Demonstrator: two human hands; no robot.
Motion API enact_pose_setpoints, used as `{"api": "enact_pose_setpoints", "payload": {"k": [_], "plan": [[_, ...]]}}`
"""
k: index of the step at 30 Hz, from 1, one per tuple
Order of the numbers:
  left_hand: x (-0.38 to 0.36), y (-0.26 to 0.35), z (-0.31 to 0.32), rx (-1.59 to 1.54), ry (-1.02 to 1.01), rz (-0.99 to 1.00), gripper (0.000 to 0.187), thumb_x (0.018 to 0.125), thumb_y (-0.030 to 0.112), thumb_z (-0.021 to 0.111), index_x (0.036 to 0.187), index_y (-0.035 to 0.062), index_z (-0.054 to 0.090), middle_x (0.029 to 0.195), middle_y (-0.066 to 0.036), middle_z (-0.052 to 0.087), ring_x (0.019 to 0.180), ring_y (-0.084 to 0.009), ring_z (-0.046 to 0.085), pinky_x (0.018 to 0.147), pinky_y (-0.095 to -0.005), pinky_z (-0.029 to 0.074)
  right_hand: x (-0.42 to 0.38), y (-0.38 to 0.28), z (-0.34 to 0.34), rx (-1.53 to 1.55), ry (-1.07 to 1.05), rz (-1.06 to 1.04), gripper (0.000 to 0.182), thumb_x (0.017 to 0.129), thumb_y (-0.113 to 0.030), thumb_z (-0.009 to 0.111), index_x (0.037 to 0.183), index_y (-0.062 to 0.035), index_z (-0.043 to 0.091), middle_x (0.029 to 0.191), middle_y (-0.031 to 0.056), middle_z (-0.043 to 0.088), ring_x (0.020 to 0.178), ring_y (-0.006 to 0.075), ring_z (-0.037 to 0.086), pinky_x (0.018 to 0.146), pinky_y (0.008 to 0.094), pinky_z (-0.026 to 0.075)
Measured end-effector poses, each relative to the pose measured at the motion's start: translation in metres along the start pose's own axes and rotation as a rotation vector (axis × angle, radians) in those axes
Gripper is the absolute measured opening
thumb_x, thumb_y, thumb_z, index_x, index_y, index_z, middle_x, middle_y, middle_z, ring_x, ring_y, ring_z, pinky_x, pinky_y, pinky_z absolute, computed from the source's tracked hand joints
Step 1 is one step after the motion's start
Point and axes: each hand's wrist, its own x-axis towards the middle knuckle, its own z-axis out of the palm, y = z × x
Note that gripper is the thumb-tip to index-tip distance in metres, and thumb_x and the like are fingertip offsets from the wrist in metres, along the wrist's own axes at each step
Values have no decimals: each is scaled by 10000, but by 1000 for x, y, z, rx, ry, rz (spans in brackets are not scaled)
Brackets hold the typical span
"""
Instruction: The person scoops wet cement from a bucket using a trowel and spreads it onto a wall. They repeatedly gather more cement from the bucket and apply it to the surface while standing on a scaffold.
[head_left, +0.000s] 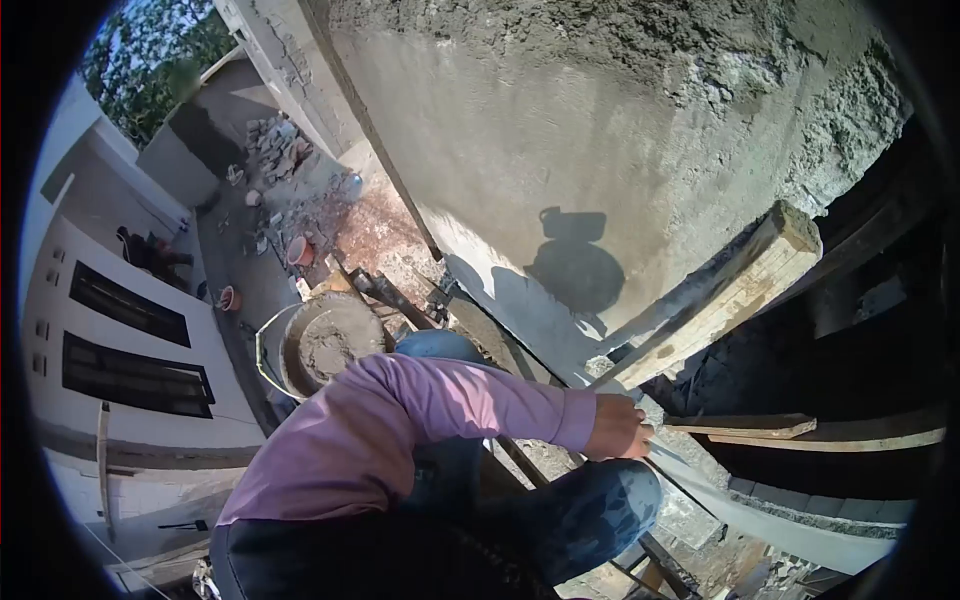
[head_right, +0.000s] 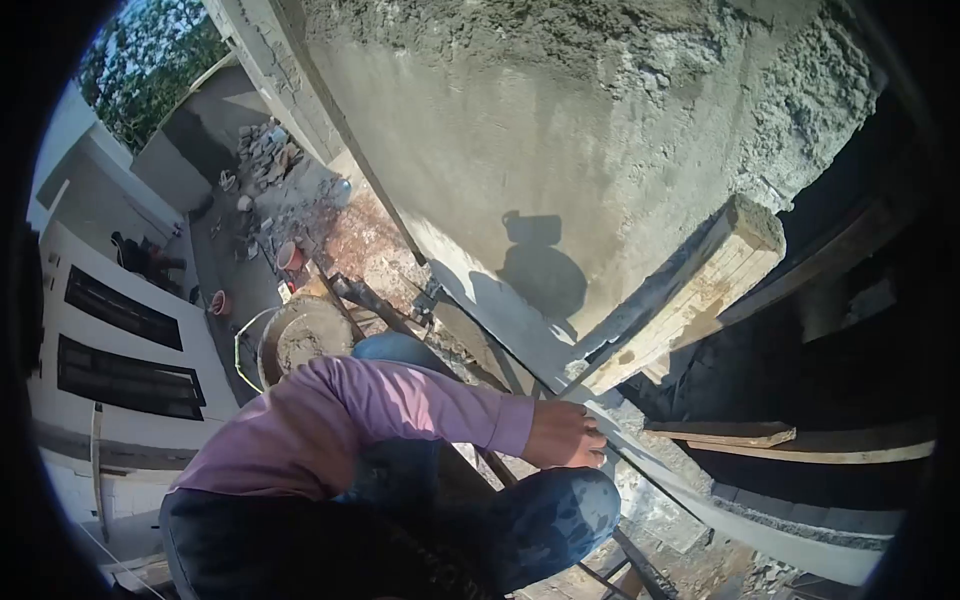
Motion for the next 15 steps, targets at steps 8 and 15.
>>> {"api": "enact_pose_setpoints", "payload": {"k": [8, 15], "plan": [[-38, 49, -53, 34, 183, 109, 221, 730, 190, 691, 899, 53, 652, 978, -103, 634, 956, -282, 642, 784, -428, 511, 54, -239, 151, -369, -969, -645, 362, 891, -220, 647, 1185, -39, 539, 1043, 186, 665, 940, 332, 656, 824, 432, 526], [-101, 42, -98, 94, 690, 16, 208, 657, 255, 719, 759, 76, 690, 817, -103, 686, 797, -307, 691, 654, -430, 538, 65, -381, 234, -880, -1269, -1079, 400, 882, -304, 651, 1179, -55, 554, 1017, 211, 678, 936, 369, 667, 819, 474, 528]]}}
